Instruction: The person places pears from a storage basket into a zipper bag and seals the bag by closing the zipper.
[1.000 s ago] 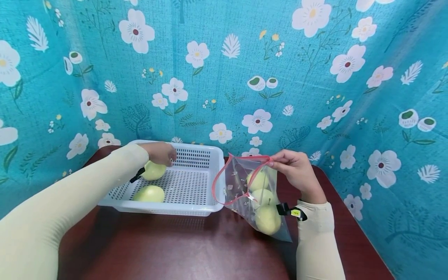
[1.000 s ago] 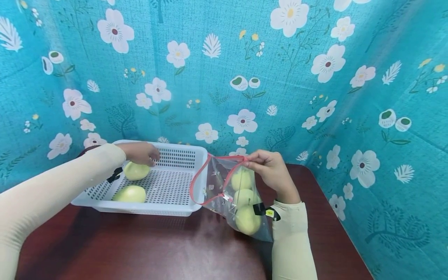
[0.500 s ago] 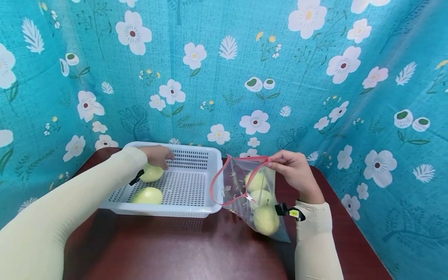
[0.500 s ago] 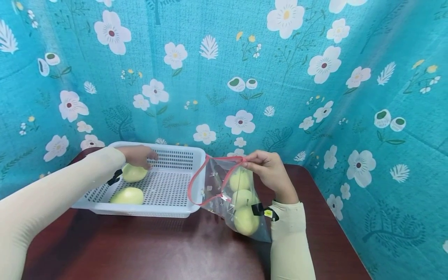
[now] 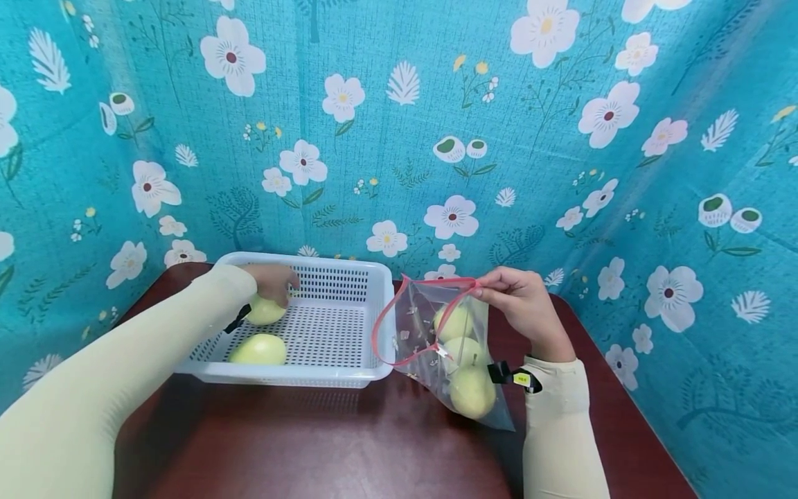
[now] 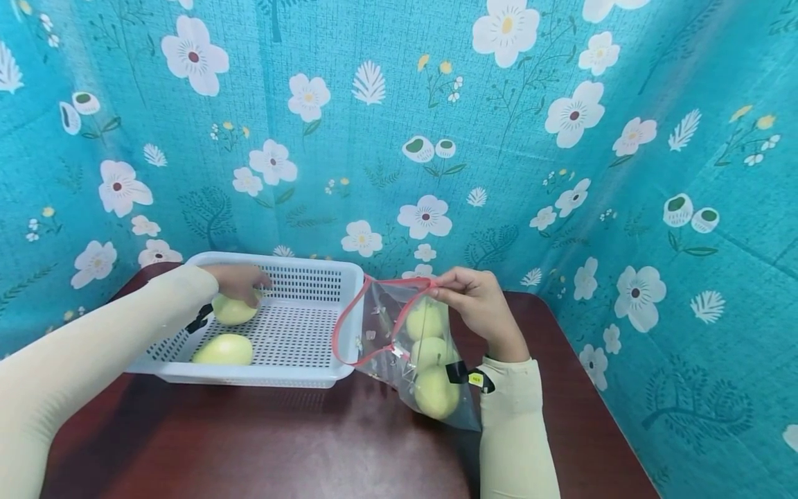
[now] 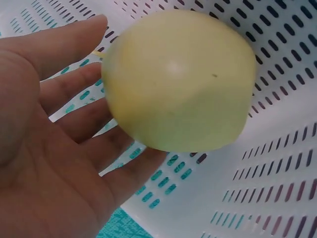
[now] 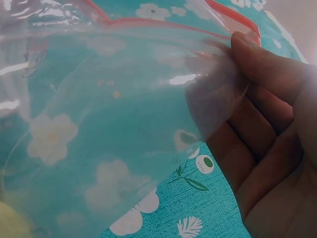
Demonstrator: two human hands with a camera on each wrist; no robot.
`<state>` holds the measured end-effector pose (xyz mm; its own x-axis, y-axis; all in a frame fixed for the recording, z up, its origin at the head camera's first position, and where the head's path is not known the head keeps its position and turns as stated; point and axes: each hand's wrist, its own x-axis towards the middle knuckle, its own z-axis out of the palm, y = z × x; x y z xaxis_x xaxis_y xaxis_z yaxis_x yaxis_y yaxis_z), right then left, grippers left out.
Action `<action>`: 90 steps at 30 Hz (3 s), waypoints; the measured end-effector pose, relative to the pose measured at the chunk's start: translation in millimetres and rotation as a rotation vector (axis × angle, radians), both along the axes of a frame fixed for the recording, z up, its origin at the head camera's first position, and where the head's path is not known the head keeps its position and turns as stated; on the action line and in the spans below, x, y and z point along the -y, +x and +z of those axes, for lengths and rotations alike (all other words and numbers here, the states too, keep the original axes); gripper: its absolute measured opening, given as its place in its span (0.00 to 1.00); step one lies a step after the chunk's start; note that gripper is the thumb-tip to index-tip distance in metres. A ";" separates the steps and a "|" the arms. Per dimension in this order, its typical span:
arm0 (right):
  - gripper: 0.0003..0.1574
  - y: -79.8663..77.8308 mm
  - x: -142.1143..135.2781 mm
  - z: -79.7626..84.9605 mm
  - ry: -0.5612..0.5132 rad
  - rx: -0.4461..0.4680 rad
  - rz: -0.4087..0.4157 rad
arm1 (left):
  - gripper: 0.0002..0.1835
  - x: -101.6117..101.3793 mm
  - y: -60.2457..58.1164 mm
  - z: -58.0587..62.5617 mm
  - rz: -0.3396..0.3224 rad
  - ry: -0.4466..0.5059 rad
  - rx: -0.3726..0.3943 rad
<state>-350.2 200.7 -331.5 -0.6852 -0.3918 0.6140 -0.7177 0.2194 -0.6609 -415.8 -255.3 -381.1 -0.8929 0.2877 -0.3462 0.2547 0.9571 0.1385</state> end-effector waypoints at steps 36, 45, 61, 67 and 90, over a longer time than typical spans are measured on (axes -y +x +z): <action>0.06 2.2 0.5 1.3 -0.001 0.023 -0.015 | 0.12 20.9 -0.8 2.8 -0.060 0.049 0.042; 0.06 2.3 1.0 0.9 0.000 0.028 -0.018 | 0.10 26.1 0.4 9.5 -0.061 0.119 0.020; 0.05 1.3 2.9 -1.1 0.015 0.019 -0.022 | 0.05 31.8 11.4 23.0 -0.152 0.124 -0.082; 0.06 0.8 3.9 -0.6 0.016 0.020 -0.018 | 0.07 30.4 16.3 27.3 -0.100 0.092 -0.077; 0.07 -0.8 4.0 -1.7 0.034 0.005 -0.029 | 0.08 11.7 29.0 28.1 0.032 0.493 -0.152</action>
